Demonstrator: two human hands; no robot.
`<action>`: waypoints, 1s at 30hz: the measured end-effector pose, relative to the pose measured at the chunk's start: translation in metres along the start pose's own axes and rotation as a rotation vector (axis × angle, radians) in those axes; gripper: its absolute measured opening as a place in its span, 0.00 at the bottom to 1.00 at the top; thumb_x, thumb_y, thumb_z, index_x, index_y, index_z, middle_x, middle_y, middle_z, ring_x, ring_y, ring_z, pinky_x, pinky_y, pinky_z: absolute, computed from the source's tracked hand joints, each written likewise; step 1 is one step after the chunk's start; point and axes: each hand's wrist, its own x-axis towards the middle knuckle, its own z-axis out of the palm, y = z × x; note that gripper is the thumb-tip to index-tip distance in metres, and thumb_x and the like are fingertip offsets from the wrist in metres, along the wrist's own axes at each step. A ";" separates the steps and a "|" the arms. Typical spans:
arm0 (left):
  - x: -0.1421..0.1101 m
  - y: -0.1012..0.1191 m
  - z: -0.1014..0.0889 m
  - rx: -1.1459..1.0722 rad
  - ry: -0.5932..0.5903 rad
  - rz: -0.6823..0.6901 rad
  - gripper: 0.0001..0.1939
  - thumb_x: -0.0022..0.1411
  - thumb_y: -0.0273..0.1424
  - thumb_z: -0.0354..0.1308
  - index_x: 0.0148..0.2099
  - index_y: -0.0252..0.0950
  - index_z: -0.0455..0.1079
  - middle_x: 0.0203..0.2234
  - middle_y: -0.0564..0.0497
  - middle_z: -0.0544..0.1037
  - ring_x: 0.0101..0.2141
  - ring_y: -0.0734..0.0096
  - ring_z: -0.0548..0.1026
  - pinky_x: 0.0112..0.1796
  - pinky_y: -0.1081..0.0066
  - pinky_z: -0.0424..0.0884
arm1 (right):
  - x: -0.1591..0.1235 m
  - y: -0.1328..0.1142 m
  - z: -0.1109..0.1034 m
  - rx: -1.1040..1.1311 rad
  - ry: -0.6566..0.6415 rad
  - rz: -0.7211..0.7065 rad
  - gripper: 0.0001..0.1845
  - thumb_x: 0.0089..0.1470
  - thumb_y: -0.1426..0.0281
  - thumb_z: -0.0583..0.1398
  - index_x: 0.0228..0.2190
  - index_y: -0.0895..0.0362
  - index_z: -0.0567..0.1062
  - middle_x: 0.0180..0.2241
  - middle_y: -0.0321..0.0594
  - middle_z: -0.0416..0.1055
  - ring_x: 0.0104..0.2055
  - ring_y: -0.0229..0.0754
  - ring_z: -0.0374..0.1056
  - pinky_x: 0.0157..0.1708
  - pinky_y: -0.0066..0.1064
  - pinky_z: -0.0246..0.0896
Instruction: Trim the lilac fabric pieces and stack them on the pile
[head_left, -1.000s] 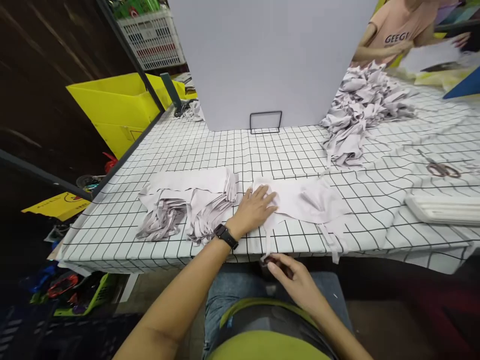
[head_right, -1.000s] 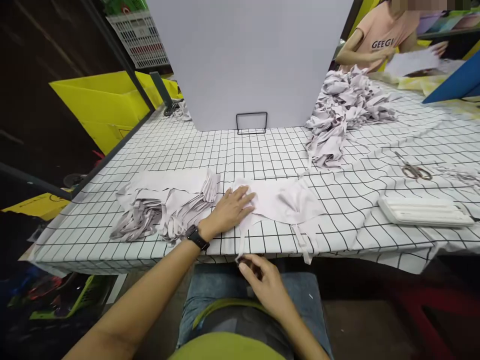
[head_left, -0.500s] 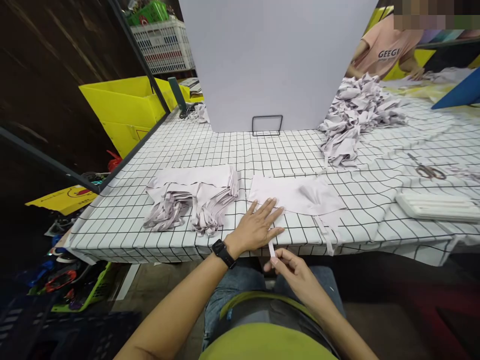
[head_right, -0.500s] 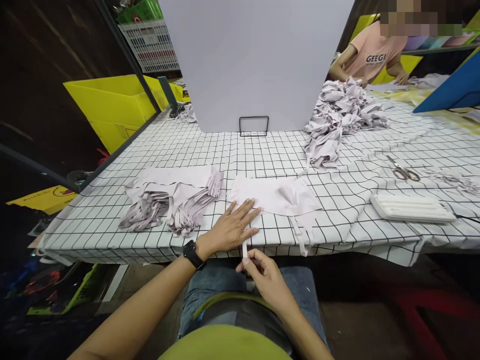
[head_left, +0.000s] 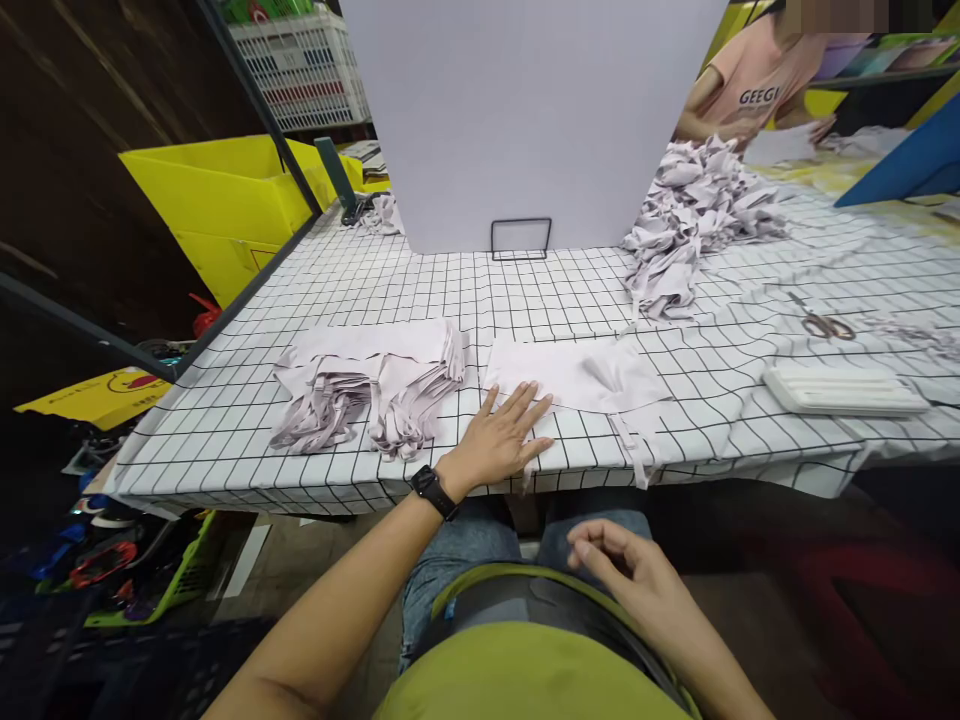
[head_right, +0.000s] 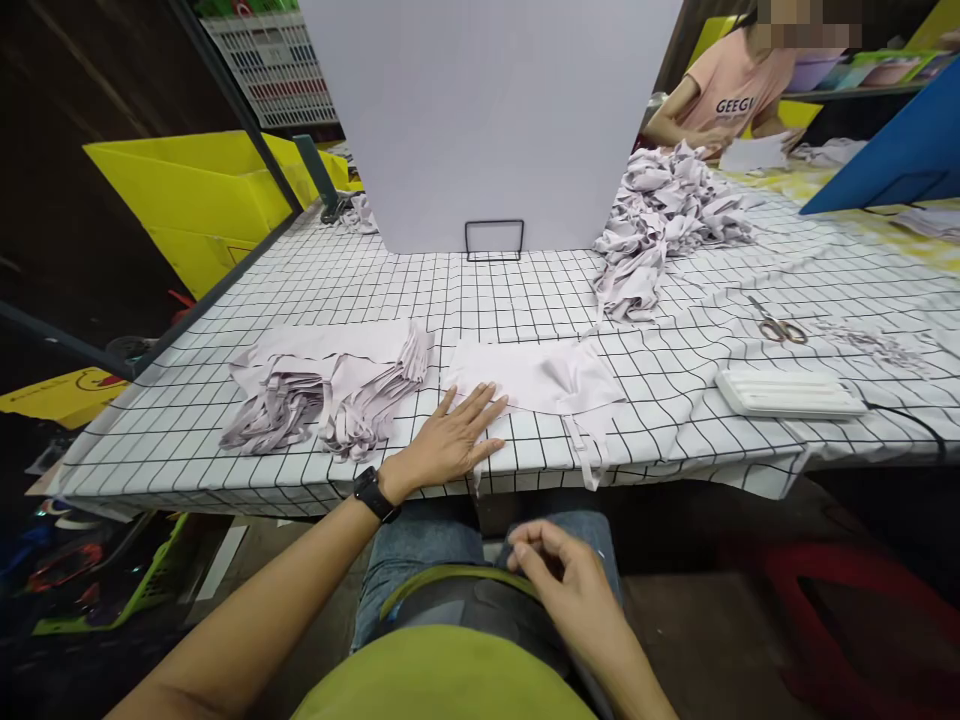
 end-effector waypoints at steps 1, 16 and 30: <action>0.000 0.000 -0.001 -0.003 -0.004 -0.002 0.34 0.75 0.50 0.36 0.75 0.39 0.44 0.73 0.46 0.46 0.72 0.62 0.44 0.69 0.48 0.41 | 0.010 0.003 0.003 -0.006 0.076 -0.028 0.19 0.54 0.52 0.60 0.35 0.54 0.79 0.35 0.46 0.81 0.39 0.52 0.74 0.41 0.38 0.65; 0.000 0.001 0.000 -0.020 0.001 -0.010 0.34 0.75 0.49 0.38 0.75 0.40 0.43 0.73 0.45 0.47 0.72 0.61 0.45 0.69 0.45 0.39 | 0.050 -0.005 0.035 0.007 0.056 -0.227 0.25 0.55 0.46 0.60 0.25 0.55 0.77 0.26 0.38 0.73 0.32 0.46 0.67 0.35 0.34 0.61; 0.002 0.000 0.001 -0.026 -0.004 -0.020 0.35 0.75 0.50 0.38 0.75 0.38 0.42 0.73 0.44 0.47 0.72 0.60 0.45 0.69 0.46 0.36 | -0.024 -0.006 -0.007 -0.015 -0.143 0.004 0.26 0.57 0.46 0.60 0.29 0.55 0.83 0.33 0.44 0.81 0.38 0.52 0.74 0.42 0.37 0.65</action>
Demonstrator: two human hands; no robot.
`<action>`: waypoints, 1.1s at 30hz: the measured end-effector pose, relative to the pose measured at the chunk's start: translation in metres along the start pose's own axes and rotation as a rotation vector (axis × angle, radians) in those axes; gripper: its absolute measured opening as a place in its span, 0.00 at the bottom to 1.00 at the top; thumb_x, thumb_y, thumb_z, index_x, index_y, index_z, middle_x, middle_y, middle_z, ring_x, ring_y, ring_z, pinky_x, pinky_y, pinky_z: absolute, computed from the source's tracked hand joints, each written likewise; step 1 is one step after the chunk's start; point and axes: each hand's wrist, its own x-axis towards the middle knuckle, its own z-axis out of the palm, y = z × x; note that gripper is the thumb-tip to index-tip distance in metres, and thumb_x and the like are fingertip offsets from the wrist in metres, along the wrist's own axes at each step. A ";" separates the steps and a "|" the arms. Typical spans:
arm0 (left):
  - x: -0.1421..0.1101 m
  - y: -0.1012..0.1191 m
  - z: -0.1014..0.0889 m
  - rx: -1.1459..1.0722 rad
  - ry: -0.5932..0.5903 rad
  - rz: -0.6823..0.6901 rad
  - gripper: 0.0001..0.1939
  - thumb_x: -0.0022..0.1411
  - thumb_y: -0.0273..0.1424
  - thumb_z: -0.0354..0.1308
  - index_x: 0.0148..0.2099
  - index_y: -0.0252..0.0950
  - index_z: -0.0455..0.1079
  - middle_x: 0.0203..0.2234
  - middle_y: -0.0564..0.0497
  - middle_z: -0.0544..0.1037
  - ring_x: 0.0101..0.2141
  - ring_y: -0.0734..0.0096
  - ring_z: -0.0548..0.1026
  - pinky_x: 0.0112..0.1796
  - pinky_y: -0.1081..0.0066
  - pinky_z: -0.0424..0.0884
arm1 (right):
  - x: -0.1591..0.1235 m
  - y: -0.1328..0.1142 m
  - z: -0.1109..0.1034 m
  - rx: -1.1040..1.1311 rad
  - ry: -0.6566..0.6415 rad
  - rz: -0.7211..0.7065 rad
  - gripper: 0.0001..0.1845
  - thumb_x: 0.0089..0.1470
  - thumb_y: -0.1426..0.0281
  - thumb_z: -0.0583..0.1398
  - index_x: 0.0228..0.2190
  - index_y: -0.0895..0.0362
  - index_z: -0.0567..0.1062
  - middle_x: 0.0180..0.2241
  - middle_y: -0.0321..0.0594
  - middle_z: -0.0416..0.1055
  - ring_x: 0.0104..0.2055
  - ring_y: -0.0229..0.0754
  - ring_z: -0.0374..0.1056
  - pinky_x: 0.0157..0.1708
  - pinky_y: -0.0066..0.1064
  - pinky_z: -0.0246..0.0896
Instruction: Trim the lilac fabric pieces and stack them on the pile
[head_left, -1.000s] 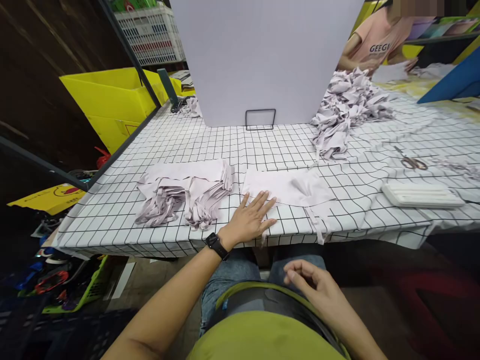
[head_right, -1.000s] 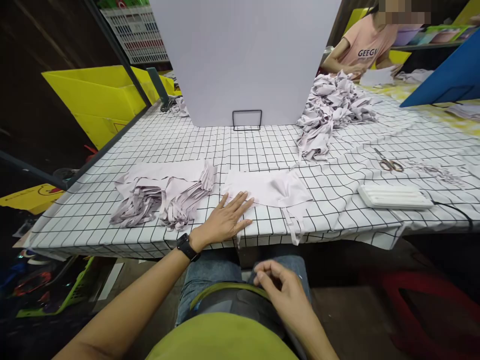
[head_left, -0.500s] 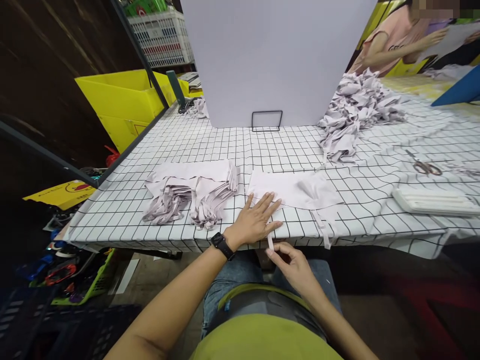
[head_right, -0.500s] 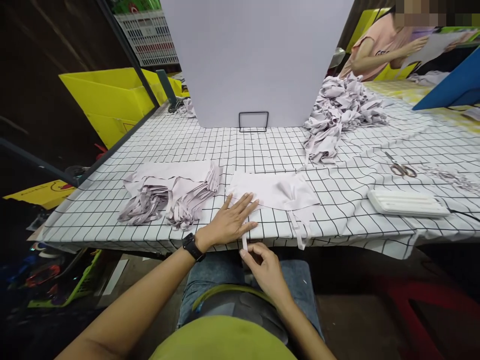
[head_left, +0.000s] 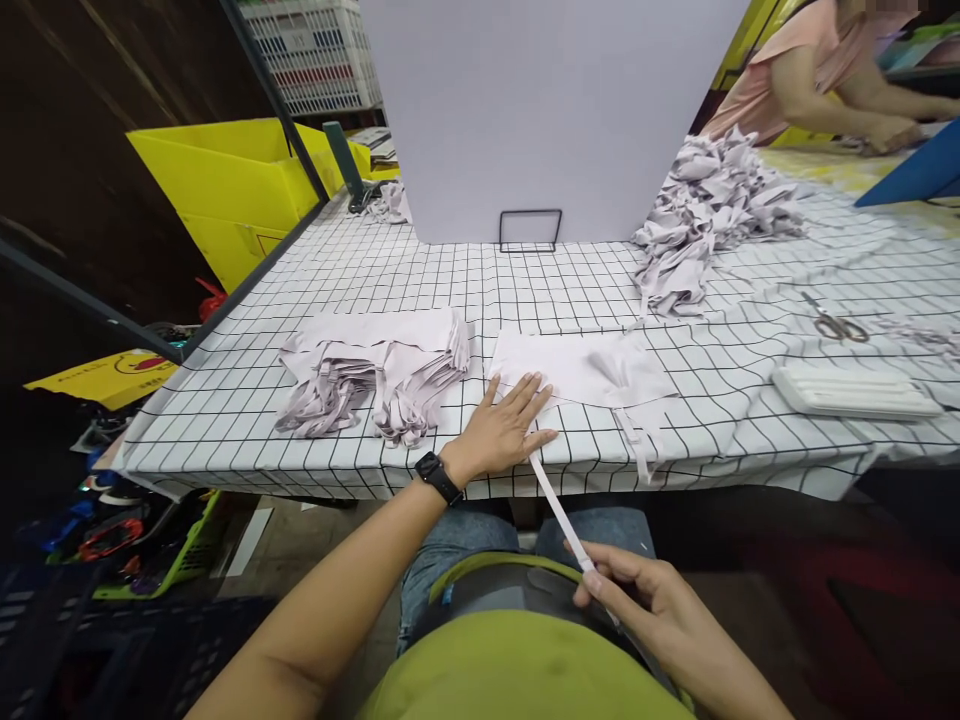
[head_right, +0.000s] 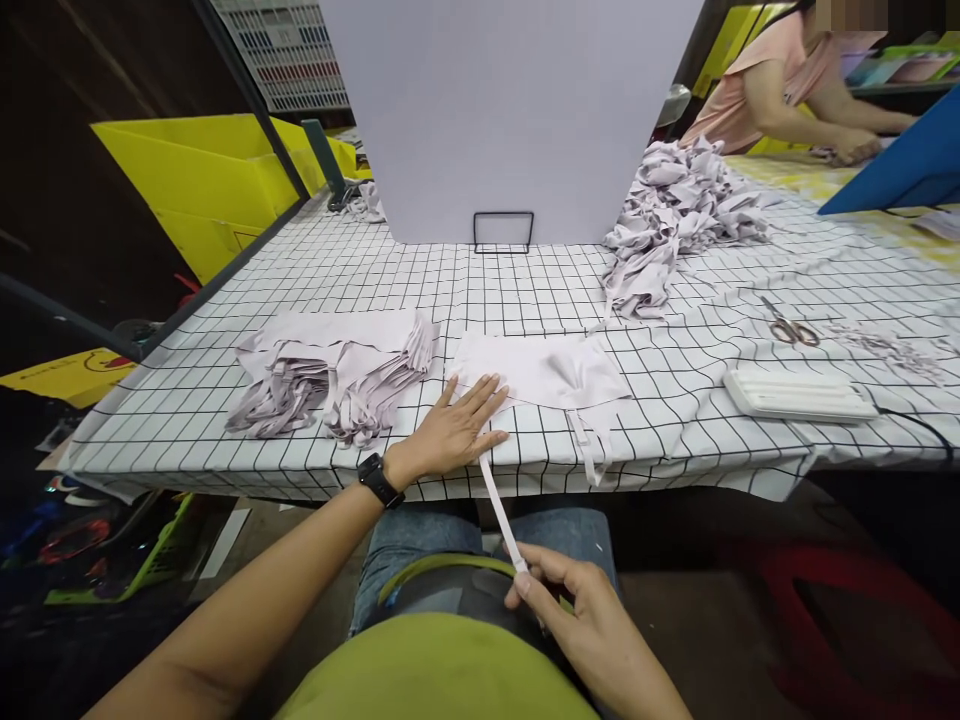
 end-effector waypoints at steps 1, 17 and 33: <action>0.000 0.000 0.001 0.000 0.004 0.002 0.35 0.75 0.50 0.38 0.75 0.38 0.42 0.73 0.44 0.48 0.72 0.60 0.45 0.69 0.46 0.36 | -0.004 -0.001 -0.003 0.022 0.000 0.018 0.25 0.56 0.46 0.61 0.36 0.54 0.84 0.32 0.43 0.81 0.38 0.52 0.74 0.42 0.38 0.66; -0.015 0.005 -0.016 -0.389 0.243 -0.057 0.23 0.77 0.38 0.43 0.68 0.39 0.60 0.67 0.43 0.64 0.69 0.60 0.55 0.68 0.46 0.49 | 0.020 -0.033 -0.021 0.397 0.212 0.052 0.26 0.46 0.49 0.71 0.40 0.55 0.86 0.34 0.50 0.83 0.36 0.50 0.76 0.42 0.41 0.73; 0.019 -0.014 -0.034 -0.185 0.167 -0.047 0.12 0.69 0.26 0.56 0.53 0.36 0.71 0.47 0.44 0.76 0.47 0.56 0.71 0.47 0.55 0.73 | 0.092 -0.071 -0.023 0.446 0.327 0.091 0.24 0.41 0.49 0.73 0.30 0.57 0.85 0.19 0.38 0.73 0.23 0.41 0.66 0.24 0.31 0.63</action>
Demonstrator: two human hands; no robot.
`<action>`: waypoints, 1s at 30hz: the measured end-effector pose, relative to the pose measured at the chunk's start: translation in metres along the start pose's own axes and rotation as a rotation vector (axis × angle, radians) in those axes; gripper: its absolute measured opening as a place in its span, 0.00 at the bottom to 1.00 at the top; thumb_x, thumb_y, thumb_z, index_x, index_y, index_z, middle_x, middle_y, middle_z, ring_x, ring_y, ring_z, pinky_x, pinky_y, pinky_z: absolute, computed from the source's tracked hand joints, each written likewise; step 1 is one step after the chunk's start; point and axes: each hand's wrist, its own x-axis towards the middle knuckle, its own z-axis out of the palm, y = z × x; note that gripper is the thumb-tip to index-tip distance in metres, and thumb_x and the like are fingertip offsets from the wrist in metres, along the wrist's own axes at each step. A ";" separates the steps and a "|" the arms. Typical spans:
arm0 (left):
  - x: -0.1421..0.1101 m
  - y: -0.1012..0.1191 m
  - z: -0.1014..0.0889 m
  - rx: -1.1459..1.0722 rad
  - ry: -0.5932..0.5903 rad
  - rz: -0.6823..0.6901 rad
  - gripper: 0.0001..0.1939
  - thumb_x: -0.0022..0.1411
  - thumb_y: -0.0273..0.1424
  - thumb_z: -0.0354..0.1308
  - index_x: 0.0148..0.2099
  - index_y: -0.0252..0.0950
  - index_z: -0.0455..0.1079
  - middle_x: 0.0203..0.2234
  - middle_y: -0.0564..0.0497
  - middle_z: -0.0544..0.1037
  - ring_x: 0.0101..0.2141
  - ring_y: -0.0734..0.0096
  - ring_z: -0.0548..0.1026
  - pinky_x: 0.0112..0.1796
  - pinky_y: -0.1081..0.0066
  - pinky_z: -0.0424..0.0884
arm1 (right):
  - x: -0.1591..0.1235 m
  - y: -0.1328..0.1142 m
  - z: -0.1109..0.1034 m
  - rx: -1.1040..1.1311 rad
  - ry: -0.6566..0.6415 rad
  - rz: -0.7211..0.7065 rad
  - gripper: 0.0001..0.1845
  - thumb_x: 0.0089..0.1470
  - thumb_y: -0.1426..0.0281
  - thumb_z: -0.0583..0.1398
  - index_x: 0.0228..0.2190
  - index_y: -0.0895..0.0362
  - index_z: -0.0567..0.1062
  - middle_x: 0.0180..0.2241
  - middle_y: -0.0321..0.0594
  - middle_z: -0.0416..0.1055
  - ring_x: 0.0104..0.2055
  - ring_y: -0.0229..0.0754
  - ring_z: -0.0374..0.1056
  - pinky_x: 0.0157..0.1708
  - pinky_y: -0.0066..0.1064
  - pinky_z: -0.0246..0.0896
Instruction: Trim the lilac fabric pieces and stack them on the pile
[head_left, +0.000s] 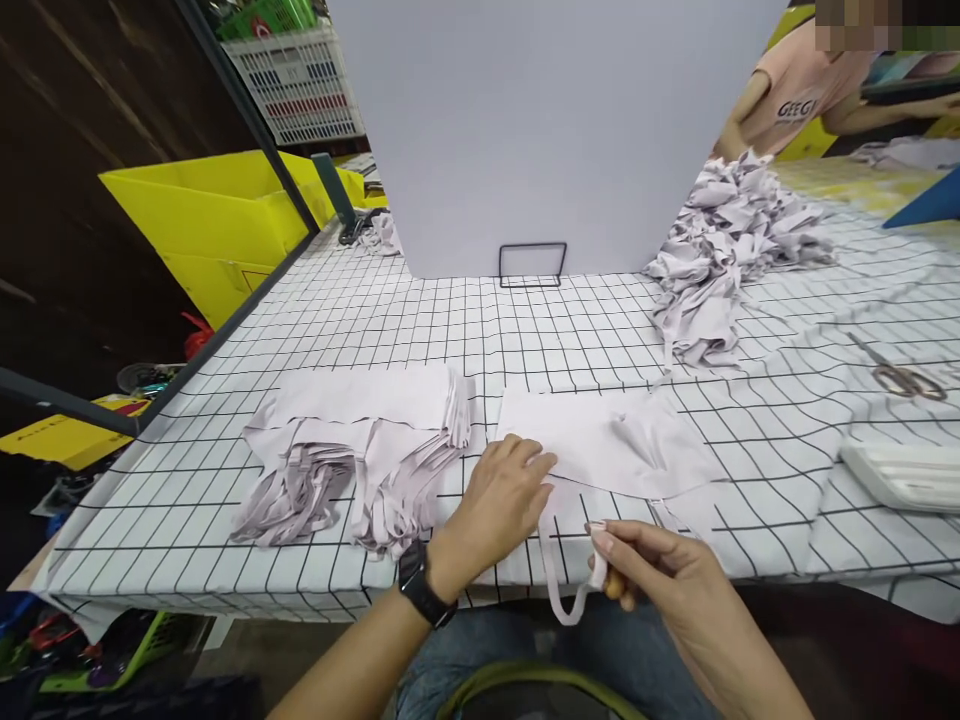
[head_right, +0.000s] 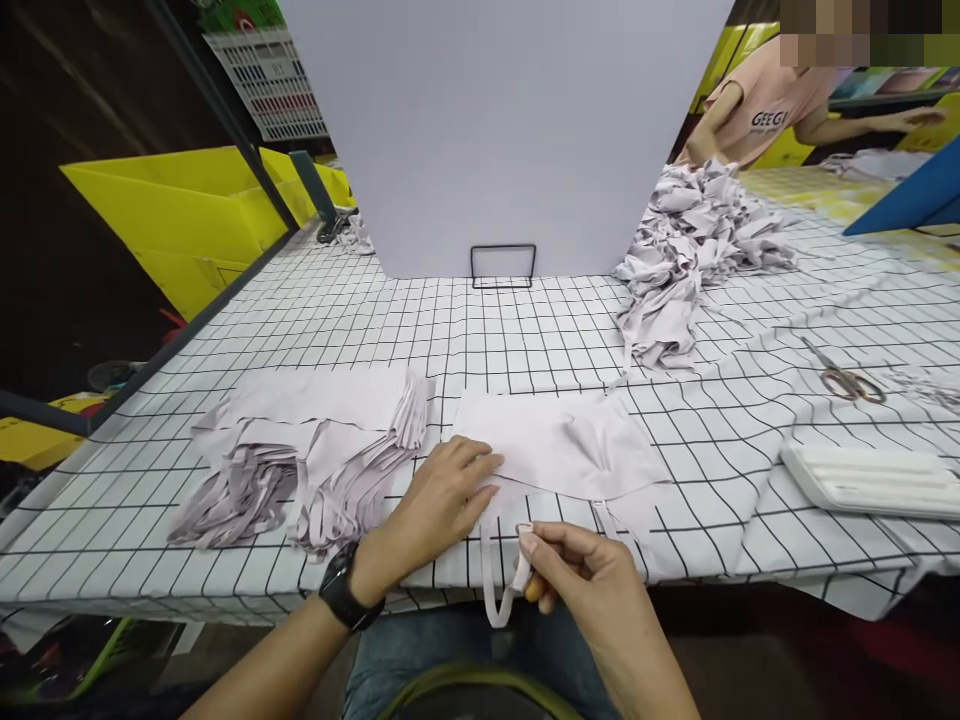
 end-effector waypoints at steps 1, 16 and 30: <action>0.007 -0.002 0.000 0.036 -0.050 0.019 0.10 0.69 0.27 0.56 0.51 0.36 0.72 0.45 0.45 0.77 0.46 0.56 0.71 0.45 0.56 0.72 | 0.004 0.000 0.000 0.003 -0.011 0.010 0.24 0.42 0.49 0.73 0.30 0.57 0.85 0.19 0.38 0.73 0.23 0.40 0.67 0.24 0.31 0.64; 0.027 -0.011 0.015 -0.188 0.160 0.071 0.07 0.68 0.25 0.58 0.38 0.37 0.77 0.33 0.52 0.78 0.38 0.66 0.71 0.40 0.62 0.63 | 0.053 -0.011 0.018 0.217 0.138 0.160 0.27 0.27 0.49 0.76 0.15 0.60 0.78 0.16 0.38 0.70 0.20 0.36 0.66 0.19 0.25 0.63; 0.026 -0.004 0.017 -0.107 0.229 0.155 0.12 0.71 0.25 0.53 0.33 0.34 0.73 0.28 0.52 0.77 0.37 0.65 0.69 0.41 0.60 0.59 | 0.056 -0.022 0.028 0.316 0.203 0.157 0.26 0.21 0.54 0.78 0.13 0.61 0.77 0.12 0.34 0.65 0.18 0.31 0.59 0.16 0.20 0.55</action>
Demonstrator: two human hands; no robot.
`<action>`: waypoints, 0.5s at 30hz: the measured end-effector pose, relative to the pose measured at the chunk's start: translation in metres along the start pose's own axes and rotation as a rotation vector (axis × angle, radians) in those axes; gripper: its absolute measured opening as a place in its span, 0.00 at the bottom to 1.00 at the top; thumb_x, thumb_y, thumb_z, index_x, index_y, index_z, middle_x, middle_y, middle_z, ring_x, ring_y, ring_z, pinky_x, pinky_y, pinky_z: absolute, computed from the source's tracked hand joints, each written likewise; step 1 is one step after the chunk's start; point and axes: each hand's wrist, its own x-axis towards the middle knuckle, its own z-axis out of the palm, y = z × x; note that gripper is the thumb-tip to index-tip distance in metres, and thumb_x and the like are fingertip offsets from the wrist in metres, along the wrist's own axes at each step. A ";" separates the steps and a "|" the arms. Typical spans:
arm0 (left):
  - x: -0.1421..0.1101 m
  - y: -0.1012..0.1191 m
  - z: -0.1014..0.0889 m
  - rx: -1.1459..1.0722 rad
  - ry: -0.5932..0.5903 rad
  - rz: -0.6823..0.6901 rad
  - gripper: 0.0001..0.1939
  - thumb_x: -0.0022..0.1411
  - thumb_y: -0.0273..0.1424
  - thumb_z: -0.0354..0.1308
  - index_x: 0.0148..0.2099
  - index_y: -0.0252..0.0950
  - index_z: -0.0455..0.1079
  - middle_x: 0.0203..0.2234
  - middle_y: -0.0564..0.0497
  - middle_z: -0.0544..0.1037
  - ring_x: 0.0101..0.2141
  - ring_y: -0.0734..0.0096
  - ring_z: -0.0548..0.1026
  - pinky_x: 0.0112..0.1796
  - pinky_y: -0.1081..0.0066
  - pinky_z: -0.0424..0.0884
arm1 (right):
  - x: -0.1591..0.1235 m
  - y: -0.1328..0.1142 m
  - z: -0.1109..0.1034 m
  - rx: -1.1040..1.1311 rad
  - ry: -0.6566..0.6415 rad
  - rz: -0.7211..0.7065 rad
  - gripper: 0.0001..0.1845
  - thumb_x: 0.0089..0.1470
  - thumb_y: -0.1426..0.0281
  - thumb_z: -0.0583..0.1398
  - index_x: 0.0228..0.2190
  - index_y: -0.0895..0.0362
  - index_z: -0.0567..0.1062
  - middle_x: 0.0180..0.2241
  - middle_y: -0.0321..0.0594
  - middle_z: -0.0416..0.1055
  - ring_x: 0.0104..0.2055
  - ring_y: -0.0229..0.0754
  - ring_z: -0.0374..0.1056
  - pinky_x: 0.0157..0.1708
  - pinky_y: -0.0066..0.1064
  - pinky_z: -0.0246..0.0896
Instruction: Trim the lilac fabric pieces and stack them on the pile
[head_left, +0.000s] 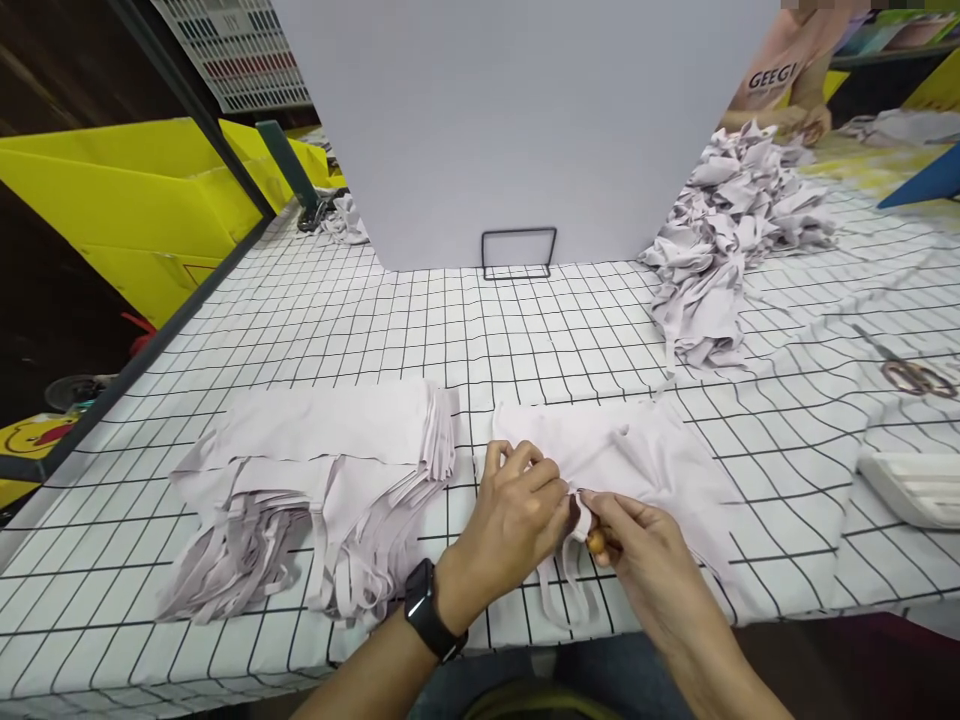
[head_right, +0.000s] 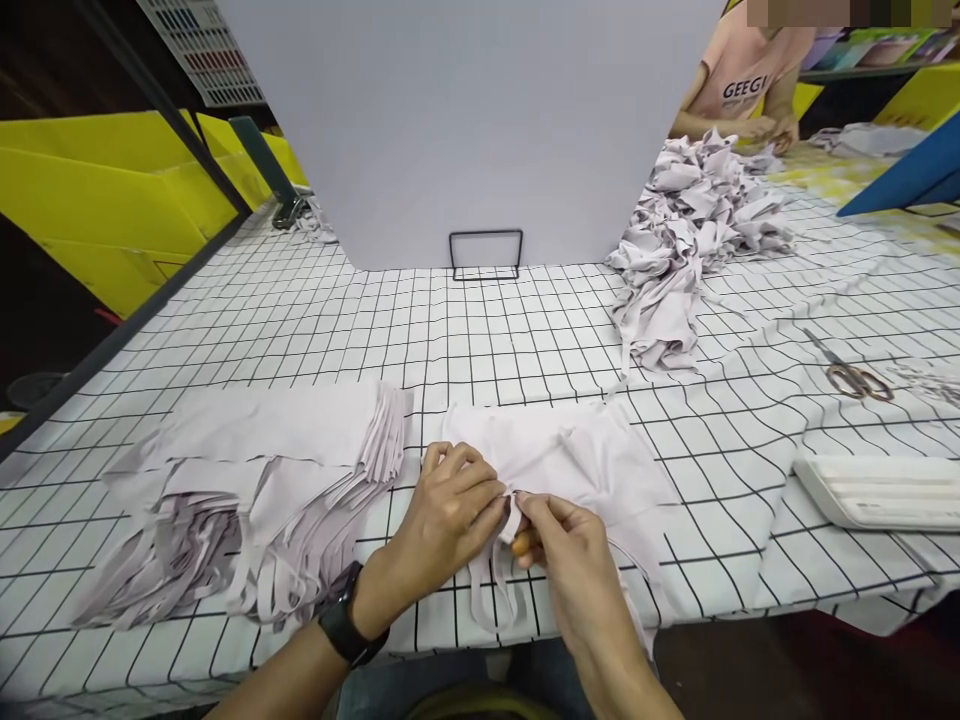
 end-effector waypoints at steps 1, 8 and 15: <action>0.000 0.000 0.000 0.006 0.000 0.002 0.12 0.71 0.25 0.53 0.33 0.34 0.73 0.29 0.52 0.77 0.37 0.65 0.69 0.42 0.60 0.59 | 0.000 0.000 0.000 0.003 -0.001 0.002 0.26 0.21 0.54 0.78 0.13 0.60 0.77 0.12 0.33 0.65 0.18 0.31 0.58 0.16 0.21 0.54; 0.000 -0.002 0.000 0.043 -0.021 0.017 0.13 0.71 0.25 0.52 0.32 0.34 0.71 0.29 0.51 0.76 0.38 0.64 0.69 0.42 0.60 0.59 | 0.003 0.003 -0.002 0.003 -0.012 -0.008 0.26 0.23 0.54 0.78 0.12 0.60 0.74 0.13 0.34 0.65 0.18 0.31 0.58 0.16 0.20 0.53; 0.000 0.000 0.002 0.053 -0.014 0.028 0.12 0.70 0.24 0.53 0.31 0.33 0.70 0.28 0.52 0.75 0.38 0.65 0.69 0.42 0.60 0.60 | 0.003 0.002 -0.003 0.004 -0.018 -0.034 0.26 0.23 0.53 0.77 0.12 0.59 0.74 0.13 0.34 0.65 0.18 0.31 0.58 0.17 0.22 0.53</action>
